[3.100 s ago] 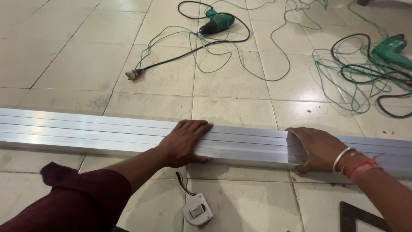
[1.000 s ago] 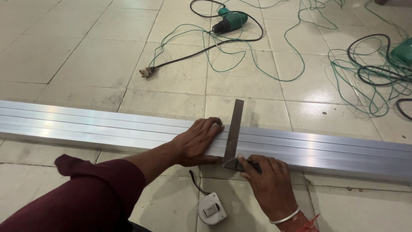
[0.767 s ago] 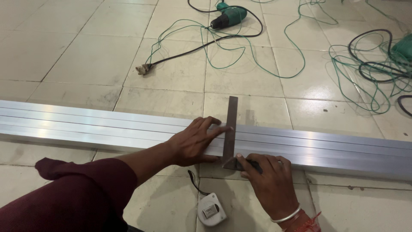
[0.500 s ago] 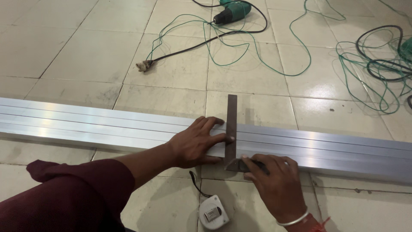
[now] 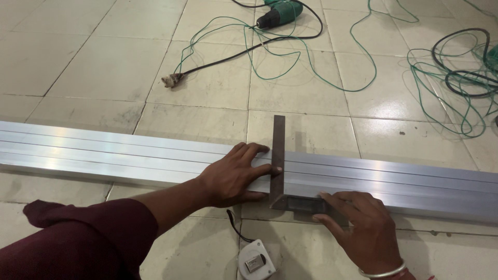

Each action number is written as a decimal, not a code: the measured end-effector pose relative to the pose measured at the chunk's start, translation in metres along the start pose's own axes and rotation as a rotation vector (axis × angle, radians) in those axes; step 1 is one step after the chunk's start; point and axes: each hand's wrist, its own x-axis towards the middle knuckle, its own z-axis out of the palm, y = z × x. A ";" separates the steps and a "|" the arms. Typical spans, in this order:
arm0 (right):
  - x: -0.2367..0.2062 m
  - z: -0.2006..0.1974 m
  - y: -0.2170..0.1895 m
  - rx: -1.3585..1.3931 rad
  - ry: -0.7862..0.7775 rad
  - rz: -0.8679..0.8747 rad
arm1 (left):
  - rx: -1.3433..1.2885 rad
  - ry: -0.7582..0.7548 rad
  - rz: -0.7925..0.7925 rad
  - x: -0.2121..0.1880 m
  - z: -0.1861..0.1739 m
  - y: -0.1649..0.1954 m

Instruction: The person kneels on a tiled floor working with long aluminum extrusion profiles. They align the profiles, use a steel ruler and tape measure to take measurements, mark cut lines with a pen, check alignment with a try square, and reposition the profiles on the floor.

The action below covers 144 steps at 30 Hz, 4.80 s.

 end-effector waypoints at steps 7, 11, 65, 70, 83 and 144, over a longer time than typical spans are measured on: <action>0.005 0.003 -0.004 0.013 0.047 -0.063 | -0.007 -0.045 -0.045 0.001 0.000 0.002; 0.006 0.003 -0.007 0.030 0.071 -0.130 | -0.003 -0.042 -0.044 0.001 -0.001 0.003; 0.003 0.004 -0.015 0.010 0.091 -0.075 | 0.001 -0.070 -0.070 0.002 -0.002 0.005; 0.003 0.005 -0.014 -0.008 0.064 -0.050 | 0.008 -0.123 -0.110 0.004 -0.004 0.007; 0.003 0.005 -0.014 -0.004 0.094 -0.062 | 0.004 -0.095 -0.094 0.003 -0.002 0.006; -0.001 0.012 -0.006 0.093 0.116 -0.107 | 0.009 -0.109 -0.122 0.004 0.001 0.007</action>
